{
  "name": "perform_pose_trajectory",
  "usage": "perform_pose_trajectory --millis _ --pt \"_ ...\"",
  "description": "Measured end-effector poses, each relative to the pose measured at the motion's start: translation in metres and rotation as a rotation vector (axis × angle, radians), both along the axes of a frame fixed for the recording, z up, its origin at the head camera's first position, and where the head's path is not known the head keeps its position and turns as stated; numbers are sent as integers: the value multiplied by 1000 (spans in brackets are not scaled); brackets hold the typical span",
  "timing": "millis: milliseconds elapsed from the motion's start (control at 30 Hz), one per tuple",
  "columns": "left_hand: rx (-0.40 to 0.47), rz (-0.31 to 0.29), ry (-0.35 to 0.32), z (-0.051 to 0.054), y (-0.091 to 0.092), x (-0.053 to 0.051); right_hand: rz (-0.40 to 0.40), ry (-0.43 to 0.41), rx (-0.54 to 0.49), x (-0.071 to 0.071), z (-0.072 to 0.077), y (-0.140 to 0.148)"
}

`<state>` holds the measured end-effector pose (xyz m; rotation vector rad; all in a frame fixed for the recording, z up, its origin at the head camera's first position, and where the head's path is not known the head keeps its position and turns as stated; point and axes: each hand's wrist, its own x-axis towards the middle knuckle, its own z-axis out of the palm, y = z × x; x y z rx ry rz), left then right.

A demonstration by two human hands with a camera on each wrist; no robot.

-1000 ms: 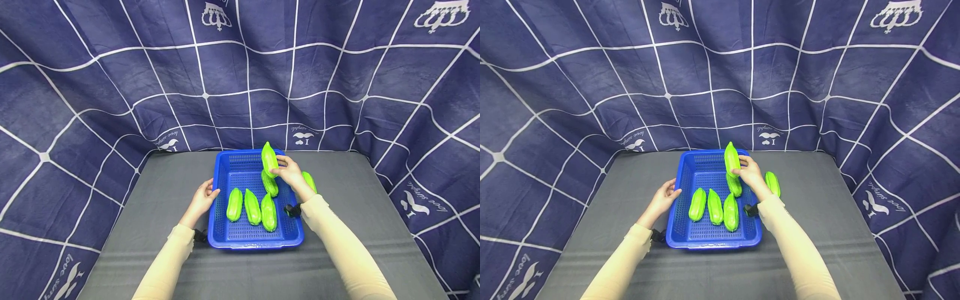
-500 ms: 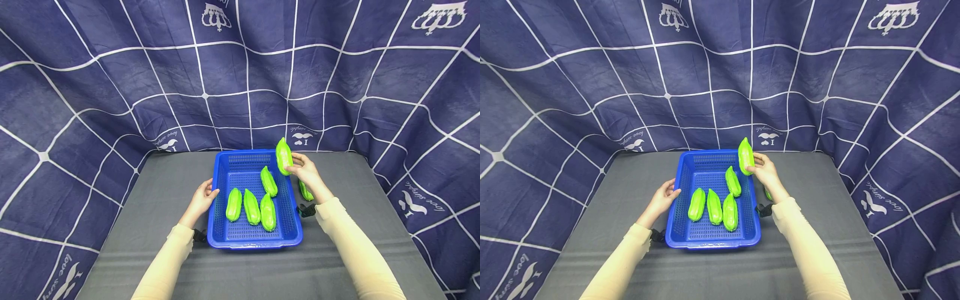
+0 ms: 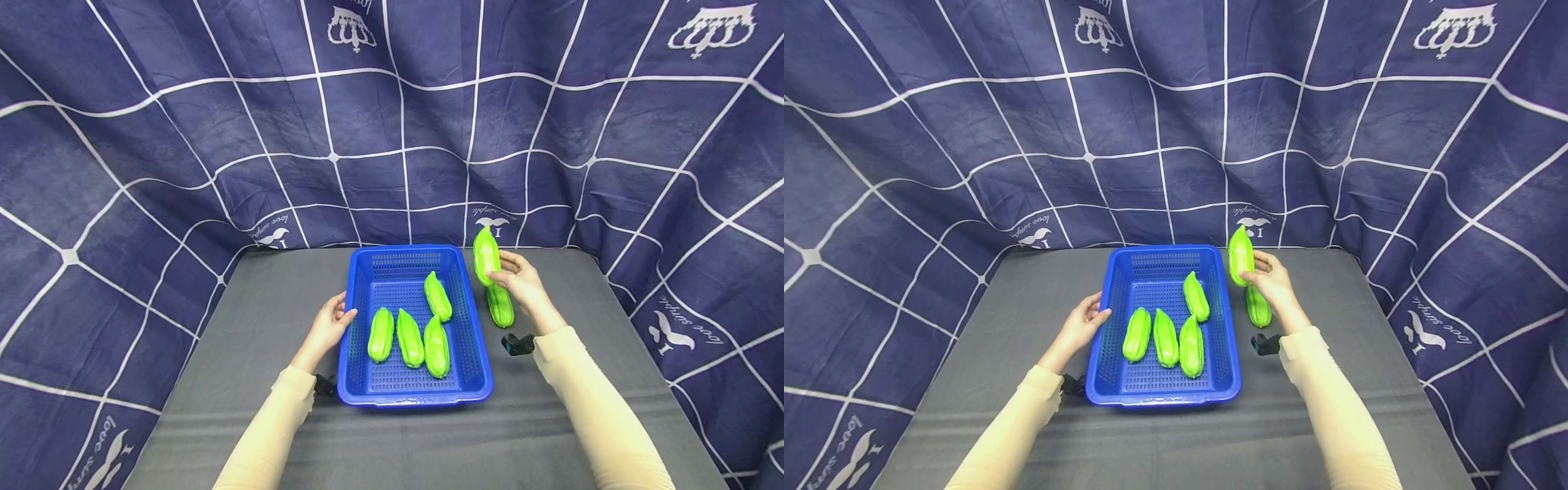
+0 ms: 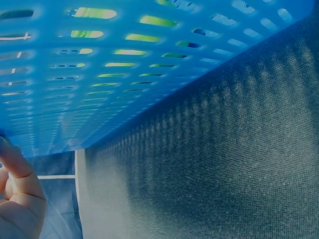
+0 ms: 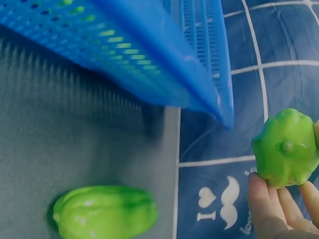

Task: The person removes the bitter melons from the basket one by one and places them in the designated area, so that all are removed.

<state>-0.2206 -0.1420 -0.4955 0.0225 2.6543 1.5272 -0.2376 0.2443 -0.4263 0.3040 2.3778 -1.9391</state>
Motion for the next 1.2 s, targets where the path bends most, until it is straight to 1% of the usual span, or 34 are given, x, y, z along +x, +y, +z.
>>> perform_pose_trajectory --millis 167,433,667,733,900,967,1200 --pt "5 -4 -2 0 0 -1 -19 -11 49 3 -3 12" --pt "5 -8 19 0 -1 -2 -64 -39 125 8 -10 31" --pt "3 -3 -1 -1 -1 -2 -82 -60 157 15 -20 46" --pt "-2 -3 4 -2 -1 -2 -87 -71 173 16 -23 49" --pt "7 -9 27 -2 -1 -1 -97 -93 182 17 -31 56" --pt "16 -7 29 -2 -1 -1 -100 -99 181 17 -35 57" --pt "1 -2 27 -2 0 -1 -106 -144 225 19 -51 64"
